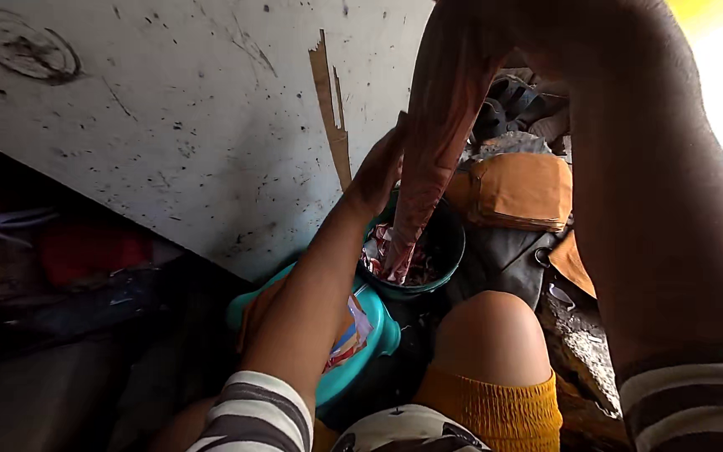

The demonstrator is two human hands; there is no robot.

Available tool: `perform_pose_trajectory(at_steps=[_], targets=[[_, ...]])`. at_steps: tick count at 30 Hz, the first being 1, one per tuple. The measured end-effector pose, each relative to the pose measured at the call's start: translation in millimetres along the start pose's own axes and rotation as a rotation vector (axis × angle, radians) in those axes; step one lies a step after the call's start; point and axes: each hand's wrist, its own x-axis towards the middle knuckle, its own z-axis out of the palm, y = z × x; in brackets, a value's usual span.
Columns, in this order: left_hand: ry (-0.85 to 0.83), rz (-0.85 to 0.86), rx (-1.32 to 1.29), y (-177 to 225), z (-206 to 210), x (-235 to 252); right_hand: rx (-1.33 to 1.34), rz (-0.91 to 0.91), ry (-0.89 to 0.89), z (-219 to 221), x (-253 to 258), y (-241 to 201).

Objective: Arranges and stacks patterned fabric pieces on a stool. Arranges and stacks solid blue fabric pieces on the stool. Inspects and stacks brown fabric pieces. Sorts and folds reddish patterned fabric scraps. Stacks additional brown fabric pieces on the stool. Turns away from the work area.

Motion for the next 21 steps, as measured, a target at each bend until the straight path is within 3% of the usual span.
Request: perform_pose_trajectory(at_steps=[2,3,7,10,15,21], targets=[[-0.025,0.039,-0.097,17.7,1.9,5.2,-0.031,0.574,0.080,20.3,5.5,-73.4],[-0.041,0.068,-0.113,24.6,3.6,6.8,-0.033,0.677,0.056,23.7,8.1,-86.8],[-0.074,0.149,-0.084,35.6,3.7,6.6,-0.033,0.591,-0.047,16.4,1.8,-88.1],[-0.090,0.156,-0.035,32.3,-0.5,1.3,-0.051,0.574,-0.030,6.0,0.0,-90.9],[-0.151,0.054,0.085,19.5,-5.8,-13.0,-0.132,0.637,0.136,-3.2,-3.6,-94.5],[-0.067,-0.074,0.189,2.9,-10.5,-18.6,-0.196,0.610,0.151,-6.0,-8.7,-87.3]])
